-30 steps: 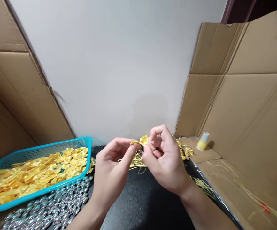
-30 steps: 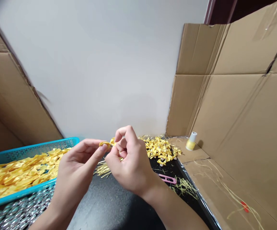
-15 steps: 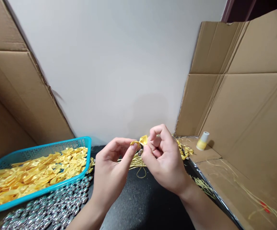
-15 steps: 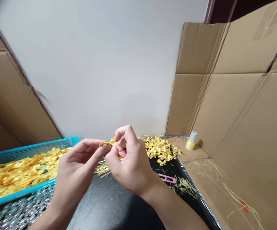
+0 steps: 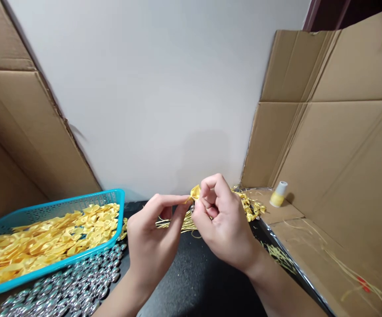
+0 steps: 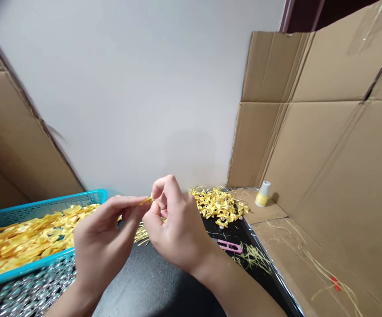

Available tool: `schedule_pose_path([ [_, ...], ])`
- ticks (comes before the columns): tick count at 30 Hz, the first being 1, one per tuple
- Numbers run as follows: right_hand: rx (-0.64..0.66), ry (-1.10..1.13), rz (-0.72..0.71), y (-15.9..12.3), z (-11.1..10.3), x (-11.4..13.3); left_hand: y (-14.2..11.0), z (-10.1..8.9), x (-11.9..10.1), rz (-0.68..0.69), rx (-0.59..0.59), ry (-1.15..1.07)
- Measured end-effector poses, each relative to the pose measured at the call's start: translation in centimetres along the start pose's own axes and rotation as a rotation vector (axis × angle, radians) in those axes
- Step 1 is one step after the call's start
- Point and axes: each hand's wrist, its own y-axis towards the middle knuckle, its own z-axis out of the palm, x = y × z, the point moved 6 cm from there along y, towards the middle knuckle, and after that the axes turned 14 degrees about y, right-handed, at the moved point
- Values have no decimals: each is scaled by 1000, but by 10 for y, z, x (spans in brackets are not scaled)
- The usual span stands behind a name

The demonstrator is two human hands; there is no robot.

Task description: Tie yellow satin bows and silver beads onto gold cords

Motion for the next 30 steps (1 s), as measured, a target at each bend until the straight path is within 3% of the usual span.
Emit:
schedule_pose_path([
  [7, 70, 32, -44, 0, 0, 2, -3, -6, -14, 288, -143, 106],
  [13, 80, 44, -109, -2, 1, 8, -11, -6, -5, 178, -217, -37],
  [17, 71, 26, -127, -3, 2, 9, -11, -4, -3, 174, -220, -44],
  [22, 35, 21, -132, -4, 3, 8, -11, -11, -10, 375, -343, -25],
  [30, 40, 67, -125, -7, 6, 9, -12, -18, -31, 620, -377, 121],
])
